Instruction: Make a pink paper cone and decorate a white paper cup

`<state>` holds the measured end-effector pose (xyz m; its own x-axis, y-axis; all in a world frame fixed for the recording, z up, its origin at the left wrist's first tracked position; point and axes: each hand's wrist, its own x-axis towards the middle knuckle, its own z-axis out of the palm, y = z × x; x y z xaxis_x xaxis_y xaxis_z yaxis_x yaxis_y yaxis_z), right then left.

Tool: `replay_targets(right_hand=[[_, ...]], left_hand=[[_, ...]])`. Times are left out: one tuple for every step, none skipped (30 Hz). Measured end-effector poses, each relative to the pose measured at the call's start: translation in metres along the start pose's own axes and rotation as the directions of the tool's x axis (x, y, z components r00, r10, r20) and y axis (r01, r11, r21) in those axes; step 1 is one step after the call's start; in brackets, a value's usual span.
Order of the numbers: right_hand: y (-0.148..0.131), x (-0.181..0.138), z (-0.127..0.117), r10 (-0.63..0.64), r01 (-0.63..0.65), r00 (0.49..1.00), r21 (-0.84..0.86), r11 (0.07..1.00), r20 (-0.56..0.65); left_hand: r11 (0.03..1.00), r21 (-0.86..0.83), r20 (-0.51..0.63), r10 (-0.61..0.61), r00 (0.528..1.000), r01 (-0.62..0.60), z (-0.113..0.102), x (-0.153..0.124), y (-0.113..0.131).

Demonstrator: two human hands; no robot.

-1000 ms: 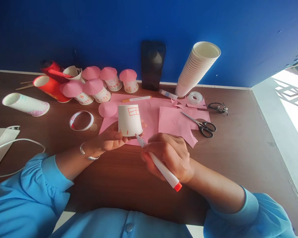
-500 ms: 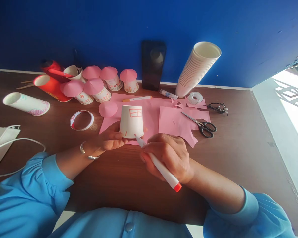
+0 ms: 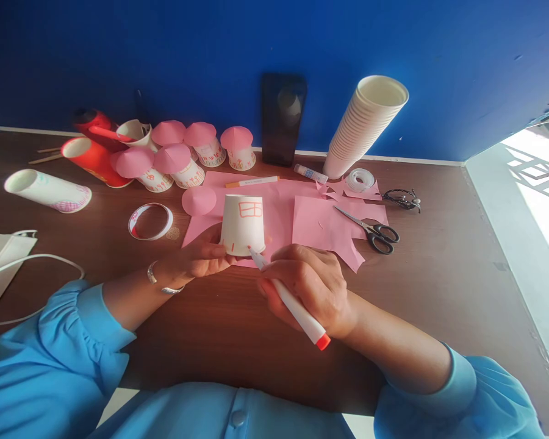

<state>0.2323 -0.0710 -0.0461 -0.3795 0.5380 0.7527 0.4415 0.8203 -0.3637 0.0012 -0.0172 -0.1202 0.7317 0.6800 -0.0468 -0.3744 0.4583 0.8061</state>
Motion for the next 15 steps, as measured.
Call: replay_targets(right_hand=[[0.0,0.0001,-0.0001,0.0,0.0,1.0,0.0,1.0,0.0],[-0.0001,0.0001,-0.0003,0.0,0.0,1.0,0.001,1.0,0.0],[-0.0001,0.0002,-0.0004,0.0,0.0,1.0,0.0,1.0,0.001],[-0.0002,0.0001,-0.0006,0.001,-0.001,1.0,-0.001,1.0,0.004],[-0.0004,-0.0001,-0.0007,0.002,-0.002,1.0,-0.002,1.0,0.007],[-0.0008,-0.0003,-0.0008,0.006,-0.006,1.0,-0.004,1.0,0.009],[-0.0014,-0.0007,-0.0008,0.012,-0.012,1.0,-0.007,1.0,0.013],[-0.0021,-0.0011,-0.0007,0.018,-0.018,1.0,-0.011,1.0,0.019],[-0.0028,-0.0014,-0.0005,0.021,-0.021,0.999,-0.012,1.0,0.027],[-0.0035,-0.0017,-0.0002,0.025,-0.025,0.999,-0.009,1.0,0.034],[-0.0042,-0.0018,0.0002,0.027,-0.027,0.999,-0.004,1.0,0.037],[-0.0047,-0.0018,0.0004,0.03,-0.03,0.999,0.002,1.0,0.041],[-0.0051,-0.0016,0.0004,0.031,-0.032,0.999,0.009,0.999,0.041],[-0.0052,-0.0013,0.0,0.039,-0.039,0.999,0.015,0.999,0.037],[-0.0052,-0.0011,-0.001,0.048,-0.049,0.998,0.022,0.999,0.035]], left_hand=[[1.0,0.003,-0.003,-0.002,1.0,0.002,-0.0008,-0.0002,-0.0005],[1.0,0.007,-0.005,-0.004,1.0,0.004,-0.0014,-0.0003,-0.0008],[1.0,0.016,-0.007,-0.008,1.0,0.008,-0.0017,-0.0003,-0.0008],[1.0,0.023,-0.01,-0.012,1.0,0.013,-0.0016,-0.0003,-0.0007],[1.0,0.027,-0.014,-0.014,1.0,0.015,-0.0011,-0.0001,-0.0004],[1.0,0.023,-0.017,-0.015,1.0,0.015,-0.0003,0.0001,0.0001],[1.0,0.015,-0.019,-0.013,1.0,0.013,0.0007,0.0005,0.0008],[1.0,0.005,-0.019,-0.007,1.0,0.007,0.0019,0.0008,0.0015],[1.0,-0.005,-0.015,0.001,1.0,-0.001,0.0031,0.0012,0.0022],[1.0,-0.011,-0.009,0.009,1.0,-0.01,0.0042,0.0015,0.0028],[1.0,-0.014,-0.003,0.016,1.0,-0.016,0.0049,0.0017,0.0033],[1.0,-0.013,0.002,0.02,1.0,-0.019,0.0053,0.0019,0.0035],[1.0,-0.009,0.005,0.019,1.0,-0.019,0.0051,0.0019,0.0035],[1.0,-0.001,0.004,0.016,1.0,-0.016,0.0046,0.0019,0.0032],[1.0,0.009,0.0,0.009,1.0,-0.009,0.0039,0.0019,0.0028]])
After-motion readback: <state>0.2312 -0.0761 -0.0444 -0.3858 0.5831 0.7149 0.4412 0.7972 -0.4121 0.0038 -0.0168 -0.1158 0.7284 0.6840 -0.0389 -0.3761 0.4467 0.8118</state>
